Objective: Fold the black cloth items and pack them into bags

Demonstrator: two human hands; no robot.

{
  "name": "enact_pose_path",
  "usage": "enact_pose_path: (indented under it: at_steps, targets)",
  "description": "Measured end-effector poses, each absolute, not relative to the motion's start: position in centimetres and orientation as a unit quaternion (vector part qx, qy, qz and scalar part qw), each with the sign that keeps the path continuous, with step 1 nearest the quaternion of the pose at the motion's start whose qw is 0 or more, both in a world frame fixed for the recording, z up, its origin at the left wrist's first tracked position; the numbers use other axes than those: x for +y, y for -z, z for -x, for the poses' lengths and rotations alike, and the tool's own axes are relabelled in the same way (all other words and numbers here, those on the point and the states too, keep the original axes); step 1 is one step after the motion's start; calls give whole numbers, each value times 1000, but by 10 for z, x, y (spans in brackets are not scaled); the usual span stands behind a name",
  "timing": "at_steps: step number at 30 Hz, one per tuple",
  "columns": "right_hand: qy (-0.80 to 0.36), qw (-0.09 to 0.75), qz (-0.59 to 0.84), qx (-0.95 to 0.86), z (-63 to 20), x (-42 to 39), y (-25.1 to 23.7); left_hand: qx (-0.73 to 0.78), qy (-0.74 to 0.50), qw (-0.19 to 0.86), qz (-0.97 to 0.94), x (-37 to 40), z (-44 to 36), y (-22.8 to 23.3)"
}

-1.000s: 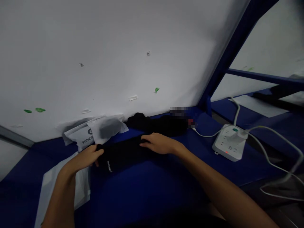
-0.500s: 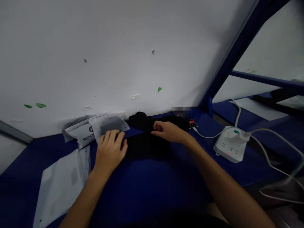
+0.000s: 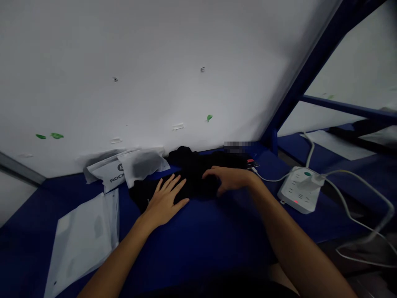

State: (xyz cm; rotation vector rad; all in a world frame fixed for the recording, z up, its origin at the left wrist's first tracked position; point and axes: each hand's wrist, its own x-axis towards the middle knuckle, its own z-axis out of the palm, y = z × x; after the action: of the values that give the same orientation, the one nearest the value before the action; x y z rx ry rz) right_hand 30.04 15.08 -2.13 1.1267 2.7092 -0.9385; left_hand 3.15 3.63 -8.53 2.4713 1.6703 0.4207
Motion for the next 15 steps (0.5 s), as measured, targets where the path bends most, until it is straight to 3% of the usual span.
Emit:
enact_pose_path:
  at_steps: [8, 15]
  targets:
    - [313, -98, -344, 880, -284, 171, 48, 551, -147, 60, -819, 34, -30, 84]
    - [311, -169, -417, 837, -270, 159, 48, 485, -170, -31, -857, 29, -43, 74]
